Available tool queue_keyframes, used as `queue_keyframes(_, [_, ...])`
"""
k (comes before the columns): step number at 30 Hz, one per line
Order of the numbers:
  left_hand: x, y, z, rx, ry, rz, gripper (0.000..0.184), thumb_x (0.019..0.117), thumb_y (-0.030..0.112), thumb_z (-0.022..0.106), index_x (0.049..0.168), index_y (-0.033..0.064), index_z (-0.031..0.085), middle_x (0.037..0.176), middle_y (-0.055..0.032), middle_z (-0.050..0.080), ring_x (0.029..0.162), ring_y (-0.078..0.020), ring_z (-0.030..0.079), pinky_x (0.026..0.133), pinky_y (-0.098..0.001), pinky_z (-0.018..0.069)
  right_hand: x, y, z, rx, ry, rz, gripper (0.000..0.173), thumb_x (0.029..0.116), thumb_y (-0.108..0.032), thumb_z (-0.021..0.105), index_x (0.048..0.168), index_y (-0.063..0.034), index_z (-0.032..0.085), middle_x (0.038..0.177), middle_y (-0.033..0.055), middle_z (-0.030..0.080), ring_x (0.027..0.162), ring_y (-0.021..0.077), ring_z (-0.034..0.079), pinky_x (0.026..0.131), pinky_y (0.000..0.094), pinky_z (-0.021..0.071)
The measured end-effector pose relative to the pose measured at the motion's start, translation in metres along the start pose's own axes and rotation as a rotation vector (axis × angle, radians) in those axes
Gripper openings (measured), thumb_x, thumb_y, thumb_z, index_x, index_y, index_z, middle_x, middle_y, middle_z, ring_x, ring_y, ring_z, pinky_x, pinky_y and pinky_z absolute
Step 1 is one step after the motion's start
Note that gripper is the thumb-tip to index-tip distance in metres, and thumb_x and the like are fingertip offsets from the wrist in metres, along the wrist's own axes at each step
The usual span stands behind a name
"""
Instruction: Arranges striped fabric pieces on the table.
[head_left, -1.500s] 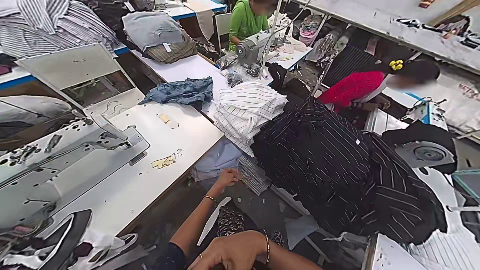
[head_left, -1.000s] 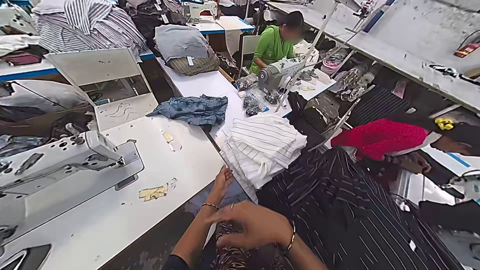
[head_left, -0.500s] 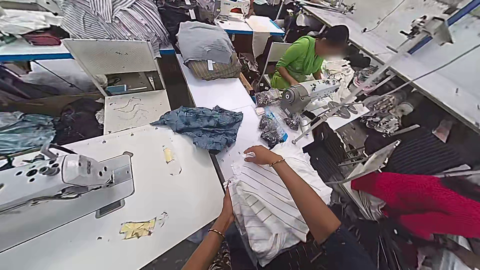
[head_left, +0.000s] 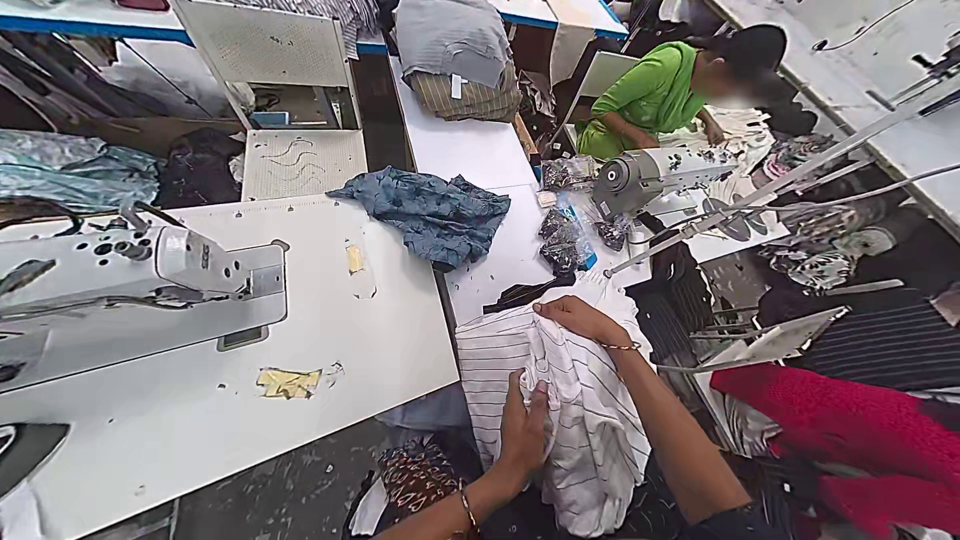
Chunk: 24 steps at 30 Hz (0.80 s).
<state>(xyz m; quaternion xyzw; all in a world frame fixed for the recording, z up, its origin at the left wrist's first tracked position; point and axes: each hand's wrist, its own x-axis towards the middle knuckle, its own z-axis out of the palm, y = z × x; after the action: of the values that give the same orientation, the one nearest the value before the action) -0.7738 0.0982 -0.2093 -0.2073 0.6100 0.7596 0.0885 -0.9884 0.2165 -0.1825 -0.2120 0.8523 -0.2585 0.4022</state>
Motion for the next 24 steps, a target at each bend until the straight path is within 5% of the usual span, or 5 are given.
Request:
queue_keyframes(6, [0.038,-0.018,-0.033,-0.112,0.112,-0.053,0.063,0.1118,0.029,0.011,0.121,-0.0109,0.06,0.106,-0.0169,0.069,0.098,-0.0154,0.065,0.092,-0.0348,0.0526,-0.011,-0.001,0.004,0.021,0.03,0.036,0.059,0.1091,-0.044,0.041,0.062,-0.0099,0.049,0.056,-0.0041,0.038,0.053,0.01,0.039,0.057,0.0345,0.0352])
queue_keyframes(9, [0.085,-0.062,-0.071,0.085,0.212,-0.16,0.04,0.109,0.018,0.045,0.131,-0.0143,0.052,0.126,-0.0305,0.06,0.116,-0.0354,0.061,0.102,-0.0474,0.0486,-0.029,0.005,0.003,0.066,-0.022,0.041,0.058,0.108,-0.042,0.044,0.058,-0.013,0.044,0.052,-0.0064,0.035,0.048,0.0078,0.035,0.052,0.0314,0.032])
queue_keyframes(16, [0.158,-0.105,-0.089,0.388,0.075,-0.106,0.113,0.0859,0.026,0.079,0.157,-0.014,0.002,0.164,-0.0381,0.007,0.155,-0.0458,0.013,0.127,-0.0482,0.0155,-0.049,0.017,0.01,0.161,0.004,-0.005,0.056,0.1064,-0.039,0.047,0.056,-0.0154,0.042,0.05,-0.0094,0.034,0.046,0.0039,0.033,0.049,0.0281,0.0297])
queue_keyframes(21, [0.164,-0.075,-0.098,0.617,-0.109,-0.364,0.118,0.0814,0.026,0.085,0.161,-0.0036,0.004,0.16,-0.0396,0.016,0.145,-0.0503,0.033,0.117,-0.052,0.0361,-0.046,0.02,0.009,0.204,0.004,-0.016,0.055,0.1059,-0.037,0.048,0.056,-0.0165,0.042,0.05,-0.0104,0.033,0.045,0.003,0.032,0.048,0.0268,0.0284])
queue_keyframes(24, [0.157,-0.07,-0.099,0.851,-0.25,-0.378,0.094,0.0819,0.024,0.084,0.158,0.0055,0.032,0.158,-0.039,0.02,0.14,-0.0553,0.036,0.11,-0.0619,0.0403,-0.041,0.021,0.01,0.21,-0.009,-0.016,0.054,0.1056,-0.037,0.049,0.056,-0.0166,0.042,0.05,-0.0107,0.033,0.045,0.0026,0.032,0.048,0.0262,0.0285])
